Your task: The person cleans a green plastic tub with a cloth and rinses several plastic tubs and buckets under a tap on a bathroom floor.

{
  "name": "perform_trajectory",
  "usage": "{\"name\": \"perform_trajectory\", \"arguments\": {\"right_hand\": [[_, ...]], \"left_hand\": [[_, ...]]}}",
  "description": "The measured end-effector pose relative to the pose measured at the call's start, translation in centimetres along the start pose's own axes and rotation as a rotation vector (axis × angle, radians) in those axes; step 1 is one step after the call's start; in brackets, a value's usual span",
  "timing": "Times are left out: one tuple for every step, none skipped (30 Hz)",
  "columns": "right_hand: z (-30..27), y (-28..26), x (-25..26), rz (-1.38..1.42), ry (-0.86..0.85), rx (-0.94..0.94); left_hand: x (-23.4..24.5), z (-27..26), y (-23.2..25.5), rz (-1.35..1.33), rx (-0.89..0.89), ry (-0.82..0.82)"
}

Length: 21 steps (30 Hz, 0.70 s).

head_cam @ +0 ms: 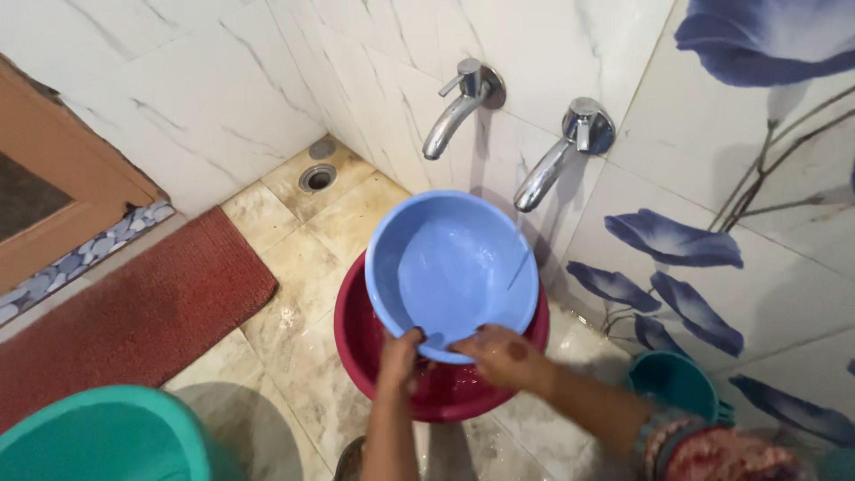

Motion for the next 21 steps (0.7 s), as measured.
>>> {"name": "perform_trajectory", "arguments": {"right_hand": [[-1.1, 1.3, -0.5, -0.056, -0.075, 0.100], [-1.9, 2.9, -0.6, -0.115, -0.133, 0.189], [-2.6, 4.4, -0.1, -0.186, -0.148, 0.235], [-3.4, 5.4, 0.4, -0.232, -0.151, 0.272], [-3.6, 5.8, 0.7, -0.234, -0.136, 0.296], [-4.2, 5.7, 1.3, -0.188, -0.113, 0.286], [-4.2, 4.4, 0.5, -0.183, -0.113, 0.286], [-3.3, 3.7, 0.4, -0.113, -0.029, 0.201], [-2.2, 2.9, 0.1, -0.043, 0.055, 0.117], [-1.2, 1.8, -1.4, -0.011, 0.057, 0.023], [-0.5, 1.0, -2.5, 0.021, 0.058, -0.072], [-0.1, 0.3, -2.6, 0.022, 0.062, -0.072], [0.3, 0.1, -3.2, 0.005, 0.005, -0.115], [0.0, 0.0, -3.7, -0.011, -0.059, -0.163], [-0.6, 0.1, -3.1, -0.008, -0.061, -0.167], [-0.5, -0.2, -2.7, 0.032, -0.149, -0.057], [-0.5, -0.4, -2.3, 0.071, -0.239, 0.052], [-0.8, 0.6, -1.3, 0.069, -0.237, 0.046], [-1.5, 0.9, -0.5, 0.023, -0.260, 0.149], [-2.5, 1.2, 0.0, -0.026, -0.282, 0.256], [-3.3, 2.5, 0.7, -0.029, -0.280, 0.254]], "left_hand": [[0.7, -0.4, 0.8, 0.069, 0.001, -0.025], [1.3, -0.9, 1.6, 0.069, -0.002, -0.022], [0.9, -1.6, 3.2, 0.139, -0.089, -0.112], [0.5, -2.5, 4.4, 0.209, -0.173, -0.199], [0.4, -2.7, 4.6, 0.207, -0.176, -0.191], [-0.2, -2.6, 4.3, 0.219, -0.210, -0.146], [-1.0, -2.5, 3.8, 0.227, -0.291, -0.060], [-2.1, -2.3, 3.4, 0.222, -0.407, 0.014], [-3.6, -2.5, 2.4, 0.207, -0.498, 0.037], [-4.6, -3.1, 1.4, 0.192, -0.598, 0.053], [-4.7, -3.1, -0.1, 0.155, -0.563, 0.112], [-4.3, -2.7, -1.1, 0.142, -0.493, 0.194], [-3.3, -2.2, -2.6, 0.161, -0.311, 0.332], [-3.0, -2.2, -2.4, 0.164, -0.307, 0.331], [-3.1, -1.9, -2.0, 0.123, -0.283, 0.194], [-3.2, -1.7, -0.8, 0.080, -0.269, 0.057], [-2.2, -2.0, 0.6, 0.081, -0.274, 0.057], [-1.6, -2.2, 0.8, 0.079, -0.186, 0.008], [-1.3, -2.4, 0.8, 0.078, -0.098, -0.041], [-0.7, -2.6, 1.8, 0.080, -0.100, -0.046], [-0.6, -2.9, 2.6, 0.162, -0.114, -0.096]]}}
Point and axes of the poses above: each hand's wrist, its own z-axis towards the middle knuckle, its own x-axis out of the back of the hand, y = z × x, the point moved 9 cm from there along z, towards the middle knuckle, and after that the axes turned 5 degrees about x, right-handed, at the moved point
